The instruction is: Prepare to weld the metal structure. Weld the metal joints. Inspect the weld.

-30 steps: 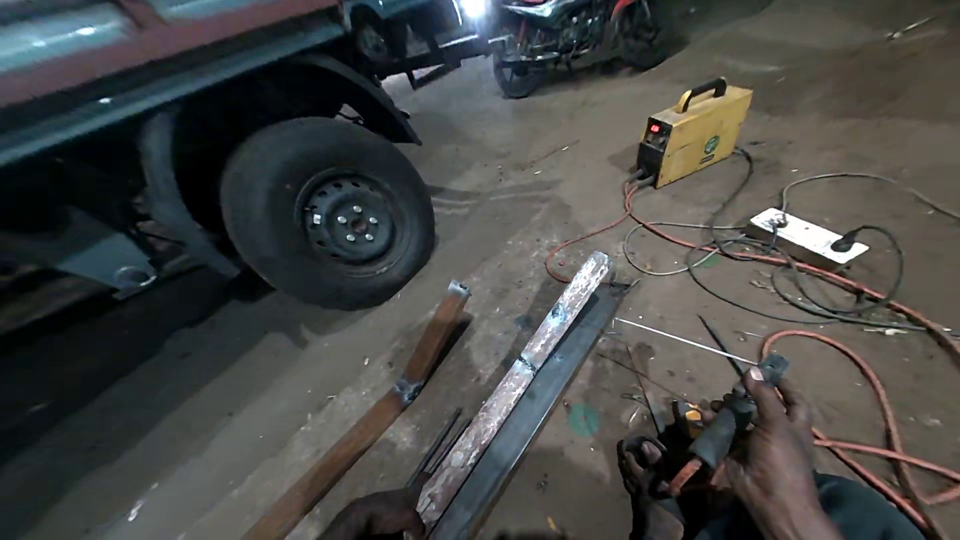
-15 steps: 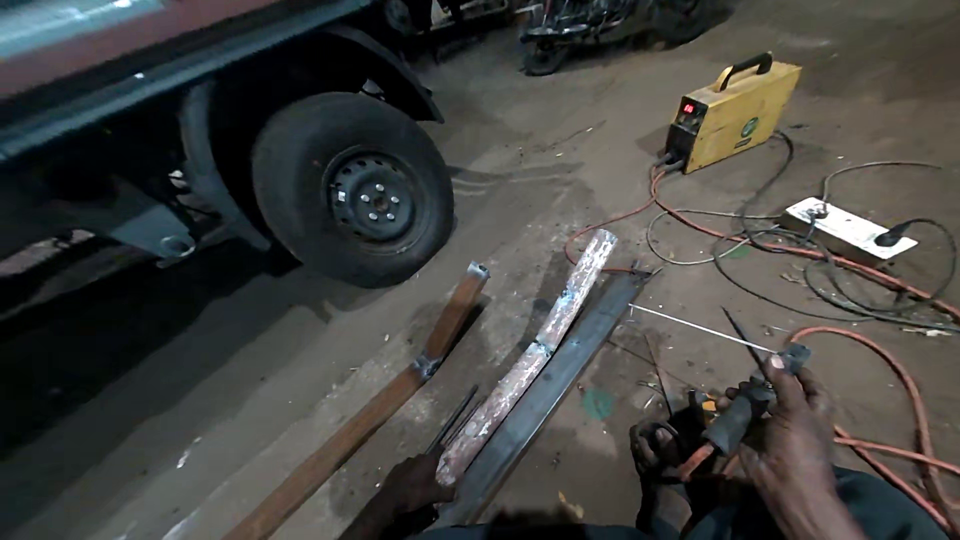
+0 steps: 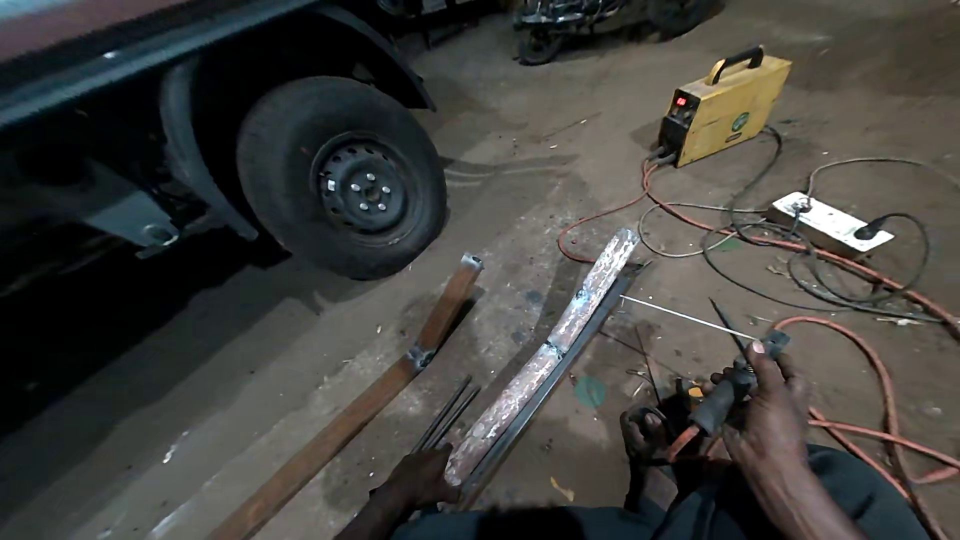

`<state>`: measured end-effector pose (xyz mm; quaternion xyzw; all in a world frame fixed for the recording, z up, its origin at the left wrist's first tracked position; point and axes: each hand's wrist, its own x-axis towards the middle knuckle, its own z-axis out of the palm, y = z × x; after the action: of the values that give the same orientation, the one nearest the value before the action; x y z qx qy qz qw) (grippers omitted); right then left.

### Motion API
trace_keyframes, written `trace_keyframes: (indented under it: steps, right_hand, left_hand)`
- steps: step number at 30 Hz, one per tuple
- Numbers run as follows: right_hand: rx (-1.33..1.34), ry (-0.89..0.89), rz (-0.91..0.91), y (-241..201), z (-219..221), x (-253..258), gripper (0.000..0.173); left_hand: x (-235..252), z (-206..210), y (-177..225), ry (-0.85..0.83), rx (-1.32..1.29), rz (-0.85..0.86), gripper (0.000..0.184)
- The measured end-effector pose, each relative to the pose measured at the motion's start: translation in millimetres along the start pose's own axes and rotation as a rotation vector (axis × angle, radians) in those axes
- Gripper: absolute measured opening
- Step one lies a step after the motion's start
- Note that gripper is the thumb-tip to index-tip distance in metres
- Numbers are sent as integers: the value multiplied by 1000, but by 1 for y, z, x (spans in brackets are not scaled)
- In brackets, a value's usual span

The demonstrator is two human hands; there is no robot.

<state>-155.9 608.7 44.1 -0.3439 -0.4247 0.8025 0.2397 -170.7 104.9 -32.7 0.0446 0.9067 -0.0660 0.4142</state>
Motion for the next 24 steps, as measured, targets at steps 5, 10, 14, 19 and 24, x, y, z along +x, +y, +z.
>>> trace_keyframes:
  steps: [5,10,14,19,24]
  right_hand:
    - [-15,-15,-21,2,-6,4,63]
    - [-5,-18,-24,1,-7,3,67]
    - [-4,-23,-26,3,-5,2,70]
    - [-18,-17,-19,4,-4,1,67]
    - [-46,-25,-35,5,0,-1,66]
  left_hand:
    - [4,-5,-4,-22,15,16,105]
    - [2,-12,2,-73,61,-9,107]
    - [-2,-10,3,-63,63,-13,110]
    - [-1,-8,0,-36,40,11,117]
    - [3,-11,-1,-19,30,34,112]
